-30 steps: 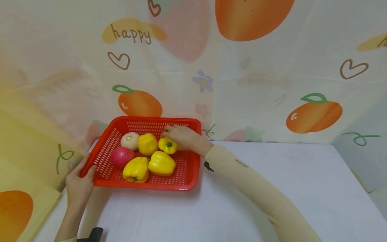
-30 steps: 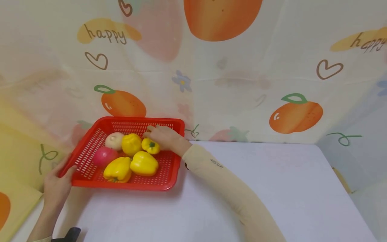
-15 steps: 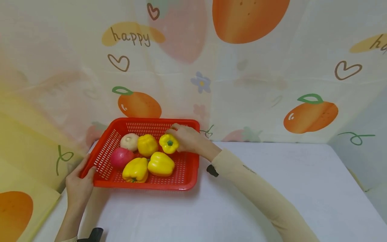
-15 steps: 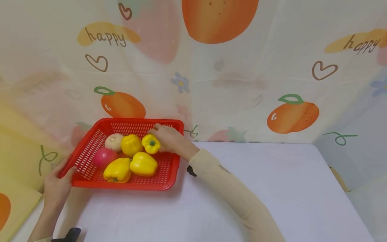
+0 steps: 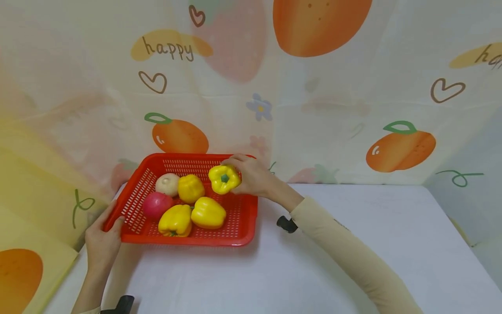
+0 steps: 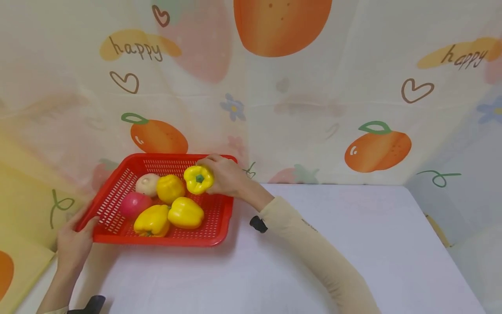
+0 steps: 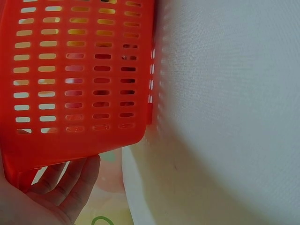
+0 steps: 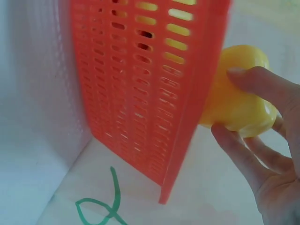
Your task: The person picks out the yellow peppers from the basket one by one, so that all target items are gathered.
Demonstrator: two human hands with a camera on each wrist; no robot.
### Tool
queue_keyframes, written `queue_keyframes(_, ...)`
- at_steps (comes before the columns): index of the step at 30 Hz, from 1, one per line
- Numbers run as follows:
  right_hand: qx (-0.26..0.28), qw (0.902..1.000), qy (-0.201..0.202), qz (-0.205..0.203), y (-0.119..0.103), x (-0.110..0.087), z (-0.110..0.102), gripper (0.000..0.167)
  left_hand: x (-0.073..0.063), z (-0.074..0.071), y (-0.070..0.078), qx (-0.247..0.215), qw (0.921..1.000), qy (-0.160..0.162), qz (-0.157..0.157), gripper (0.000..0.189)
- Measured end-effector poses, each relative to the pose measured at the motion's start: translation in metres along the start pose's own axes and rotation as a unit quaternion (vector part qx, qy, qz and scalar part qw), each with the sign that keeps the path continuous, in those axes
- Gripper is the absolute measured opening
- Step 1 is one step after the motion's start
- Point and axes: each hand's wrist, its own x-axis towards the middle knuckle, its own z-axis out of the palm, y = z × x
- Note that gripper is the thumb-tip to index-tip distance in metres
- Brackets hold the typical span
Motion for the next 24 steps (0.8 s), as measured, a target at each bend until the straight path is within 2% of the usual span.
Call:
queue_keyframes(11, 0.07, 0.9955, 0.061, 0.023, 0.007, -0.023, -0.027, 0.064, 0.0, 0.0, -0.002, -0.005, 1.0, 0.001, -0.004, 0.047)
queue_keyframes(19, 0.09, 0.9921, 0.06, 0.064, 0.024, -0.047, -0.044, 0.068, 0.003, 0.001, -0.003, -0.014, 0.9997, 0.013, 0.016, 0.046)
queue_keyframes(24, 0.089, 0.9882, 0.077, 0.098, 0.039, -0.061, -0.055, 0.072, 0.001, 0.001, -0.002, -0.012, 0.9999, 0.006, 0.008, 0.047)
